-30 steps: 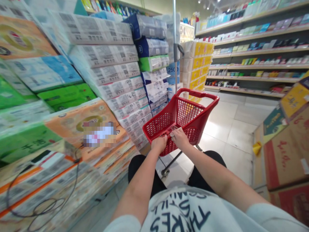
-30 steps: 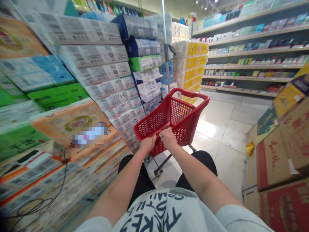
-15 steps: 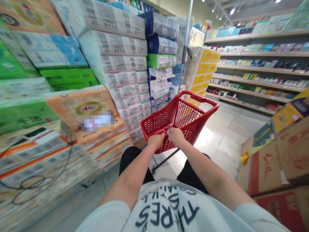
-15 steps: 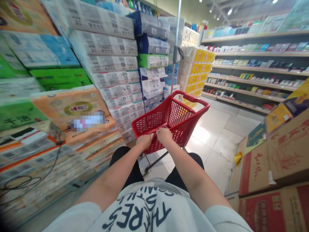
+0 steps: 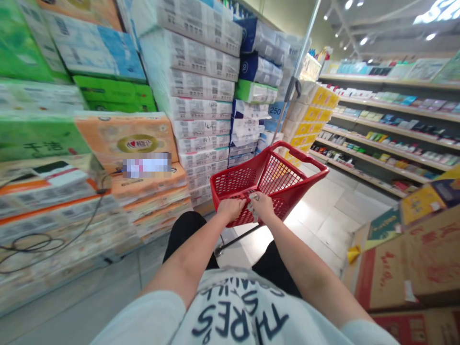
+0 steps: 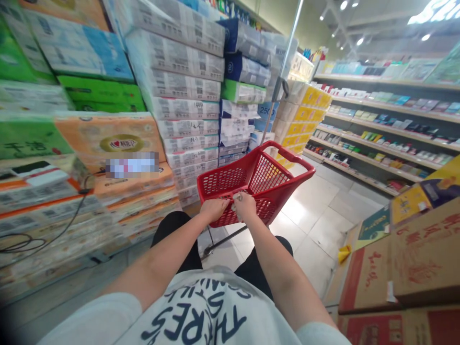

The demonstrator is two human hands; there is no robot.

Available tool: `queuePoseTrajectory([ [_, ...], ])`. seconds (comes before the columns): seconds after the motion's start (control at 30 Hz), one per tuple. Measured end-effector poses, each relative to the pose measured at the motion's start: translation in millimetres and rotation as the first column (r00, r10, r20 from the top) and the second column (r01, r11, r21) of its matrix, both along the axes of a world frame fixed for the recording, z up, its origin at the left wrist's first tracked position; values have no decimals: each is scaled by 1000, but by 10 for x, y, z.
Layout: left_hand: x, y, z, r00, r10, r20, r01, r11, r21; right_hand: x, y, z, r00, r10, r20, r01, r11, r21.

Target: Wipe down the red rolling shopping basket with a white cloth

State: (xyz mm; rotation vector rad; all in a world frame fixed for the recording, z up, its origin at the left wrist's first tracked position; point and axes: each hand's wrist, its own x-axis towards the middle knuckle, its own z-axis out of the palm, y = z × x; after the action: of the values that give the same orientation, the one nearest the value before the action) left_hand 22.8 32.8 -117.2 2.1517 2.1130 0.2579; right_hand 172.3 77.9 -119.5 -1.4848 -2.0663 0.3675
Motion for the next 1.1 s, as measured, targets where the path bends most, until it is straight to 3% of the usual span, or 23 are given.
queuePoseTrajectory([
  [0.13, -20, 26, -16, 1000, -5, 31, 5, 1000, 3, 21, -78, -88, 999, 39, -7, -37, 983, 180],
  [0.23, -80, 75, 7, 998, -30, 61, 30, 1000, -3, -2, -53, 35, 984, 13, 177, -36, 991, 128],
  [0.4, -163, 175, 35, 999, -29, 33, 25, 995, 100, -130, 58, 218, 945, 72, 318, -157, 956, 250],
  [0.53, -133, 190, -31, 992, 78, 102, -94, 981, 171, -177, 59, 75, 942, 133, 309, -221, 937, 269],
  [0.67, -93, 182, -139, 991, 91, 98, -108, 976, 188, -158, 22, -63, 946, 132, 296, -230, 918, 325],
  [0.9, -157, 136, -117, 991, 21, 130, -46, 979, 197, -284, 15, 47, 911, -3, 412, -114, 959, 259],
  [1.1, -391, 99, -114, 994, -73, 85, 54, 976, 209, -406, -47, 97, 903, 60, 425, -173, 957, 232],
])
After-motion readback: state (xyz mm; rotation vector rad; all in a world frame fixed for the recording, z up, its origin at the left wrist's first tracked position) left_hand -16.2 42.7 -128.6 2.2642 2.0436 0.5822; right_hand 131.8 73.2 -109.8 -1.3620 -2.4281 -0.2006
